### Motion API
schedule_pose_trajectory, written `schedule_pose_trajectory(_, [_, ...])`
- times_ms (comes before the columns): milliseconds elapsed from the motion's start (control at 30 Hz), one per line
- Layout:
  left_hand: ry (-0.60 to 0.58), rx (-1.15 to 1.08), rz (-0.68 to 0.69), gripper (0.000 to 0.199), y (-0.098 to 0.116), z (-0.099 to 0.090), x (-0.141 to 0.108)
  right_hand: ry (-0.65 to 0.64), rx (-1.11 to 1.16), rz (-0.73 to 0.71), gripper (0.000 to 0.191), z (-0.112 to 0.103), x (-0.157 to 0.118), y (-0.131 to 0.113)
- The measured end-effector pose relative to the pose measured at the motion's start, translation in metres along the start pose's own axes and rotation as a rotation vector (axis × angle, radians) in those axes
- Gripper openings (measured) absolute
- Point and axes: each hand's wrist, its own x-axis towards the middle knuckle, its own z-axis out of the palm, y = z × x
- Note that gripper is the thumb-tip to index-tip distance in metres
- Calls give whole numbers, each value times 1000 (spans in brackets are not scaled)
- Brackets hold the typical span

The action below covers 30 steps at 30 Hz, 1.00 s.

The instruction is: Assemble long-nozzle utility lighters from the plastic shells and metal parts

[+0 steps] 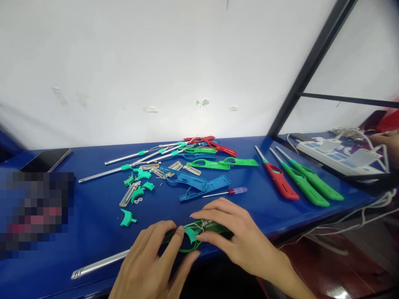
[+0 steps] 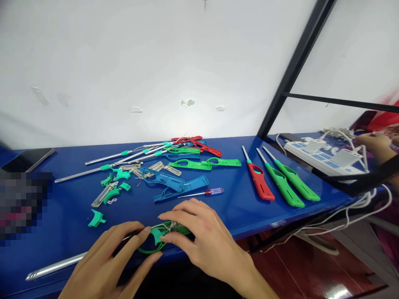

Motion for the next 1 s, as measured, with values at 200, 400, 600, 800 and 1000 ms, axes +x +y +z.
schedule_pose_trajectory(200, [49, -8, 14, 23, 3, -4, 7, 71, 76, 54, 24, -5, 0, -2])
schedule_pose_trajectory(400, [-22, -42, 32, 31, -9, -9, 5, -90, 84, 142, 34, -14, -1, -1])
schedule_pose_trajectory(600, [-11, -77, 125, 33, -15, -13, 19, -119, 123, 151, 32, -19, 0, 4])
schedule_pose_trajectory(800, [67, 54, 307, 46, -14, -11, 31, -100, 88, 205, 37, -15, -1, 4])
schedule_pose_trajectory(1000, [125, 44, 407, 43, -14, -13, 46, -110, 86, 229, 37, -16, 1, 2])
